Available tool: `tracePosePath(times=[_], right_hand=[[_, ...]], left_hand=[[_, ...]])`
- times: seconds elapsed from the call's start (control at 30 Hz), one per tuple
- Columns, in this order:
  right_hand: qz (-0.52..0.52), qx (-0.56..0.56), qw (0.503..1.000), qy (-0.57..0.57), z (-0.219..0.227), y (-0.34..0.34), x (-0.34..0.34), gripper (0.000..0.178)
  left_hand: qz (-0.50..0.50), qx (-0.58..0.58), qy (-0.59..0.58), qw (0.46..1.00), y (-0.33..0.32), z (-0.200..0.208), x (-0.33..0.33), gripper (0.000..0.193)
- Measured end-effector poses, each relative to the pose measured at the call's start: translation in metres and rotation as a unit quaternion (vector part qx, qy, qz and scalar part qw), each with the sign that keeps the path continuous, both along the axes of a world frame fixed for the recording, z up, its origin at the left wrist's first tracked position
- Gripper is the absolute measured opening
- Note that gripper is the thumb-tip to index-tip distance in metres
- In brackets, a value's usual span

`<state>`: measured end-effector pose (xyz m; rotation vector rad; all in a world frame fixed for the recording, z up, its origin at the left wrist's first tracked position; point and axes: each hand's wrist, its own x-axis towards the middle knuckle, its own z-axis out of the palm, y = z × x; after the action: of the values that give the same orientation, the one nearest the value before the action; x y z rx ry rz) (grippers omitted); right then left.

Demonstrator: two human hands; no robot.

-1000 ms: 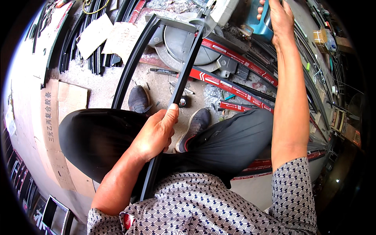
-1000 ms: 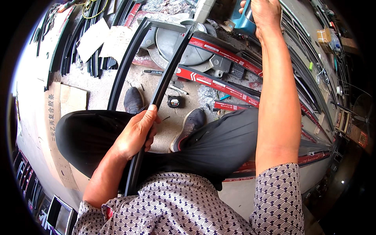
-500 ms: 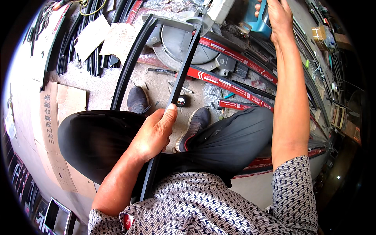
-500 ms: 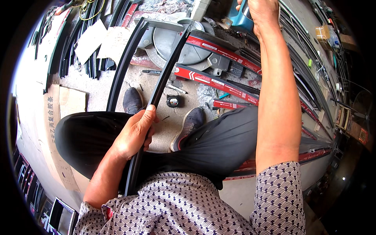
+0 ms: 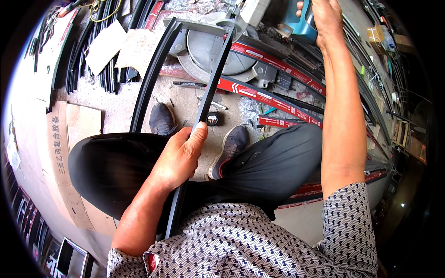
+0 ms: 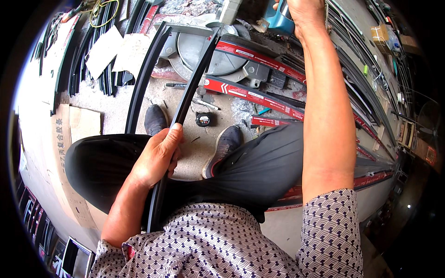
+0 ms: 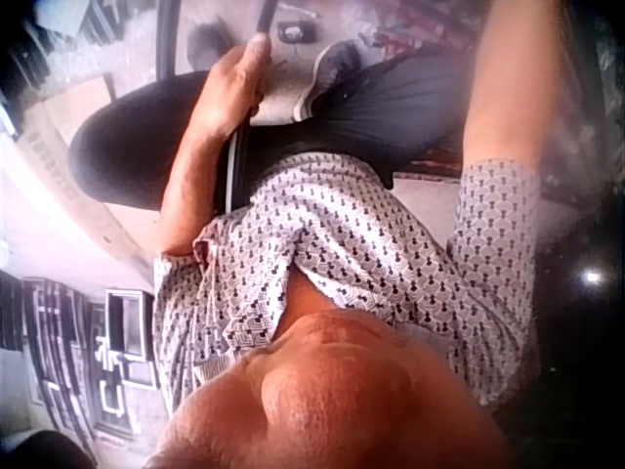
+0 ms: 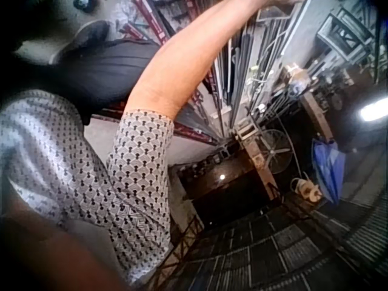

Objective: The person sits on the floor in a workshop and uses a chop saw to cut several long metal profiles. After cutting, the person stands and carries the cut pieces to a nearby assembly jig, placing them into the frame structure.

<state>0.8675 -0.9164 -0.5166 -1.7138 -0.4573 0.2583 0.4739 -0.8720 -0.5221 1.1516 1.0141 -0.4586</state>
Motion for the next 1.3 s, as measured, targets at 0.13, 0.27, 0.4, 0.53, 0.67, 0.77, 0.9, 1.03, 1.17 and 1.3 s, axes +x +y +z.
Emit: tracePosePath(times=[0.13,0.27,0.4,0.53,0.67,0.77,0.9,1.03,1.17,1.3], right_hand=[[0.012,0.002,1.0,-0.008,-0.001,-0.001,0.003,0.022],[0.004,0.012,1.0,-0.013,0.001,0.0,-0.005,0.022],[-0.004,0.013,1.0,-0.017,-0.003,-0.001,-0.006,0.022],[0.005,0.013,1.0,-0.02,-0.004,-0.003,-0.005,0.022],[0.01,0.013,1.0,-0.008,-0.002,-0.003,-0.007,0.023],[0.007,0.018,1.0,-0.011,-0.003,-0.004,-0.006,0.024],[0.007,0.022,1.0,-0.014,-0.005,-0.003,-0.004,0.024],[0.012,0.029,0.999,-0.019,-0.006,-0.003,-0.003,0.024],[0.004,0.023,0.999,-0.028,-0.004,-0.003,-0.006,0.024],[0.012,0.03,0.999,-0.016,-0.004,-0.003,-0.006,0.024]], left_hand=[[0.01,-0.005,-0.001,1.0,0.0,0.0,0.0,0.06],[0.015,-0.007,0.0,1.0,0.0,0.002,0.002,0.058],[0.012,0.007,-0.003,1.0,0.0,0.002,0.003,0.057],[0.009,0.02,-0.016,1.0,0.0,-0.001,0.003,0.055],[0.021,0.016,-0.009,1.0,0.0,-0.001,0.003,0.054],[0.017,0.011,-0.002,1.0,0.001,0.002,0.003,0.053],[0.022,0.011,-0.005,1.0,0.002,0.0,0.001,0.052],[0.021,0.017,-0.006,1.0,0.002,-0.001,0.0,0.051],[0.025,0.011,0.0,1.0,0.004,-0.003,-0.002,0.051],[0.027,0.009,0.001,1.0,0.005,-0.002,-0.002,0.049]])
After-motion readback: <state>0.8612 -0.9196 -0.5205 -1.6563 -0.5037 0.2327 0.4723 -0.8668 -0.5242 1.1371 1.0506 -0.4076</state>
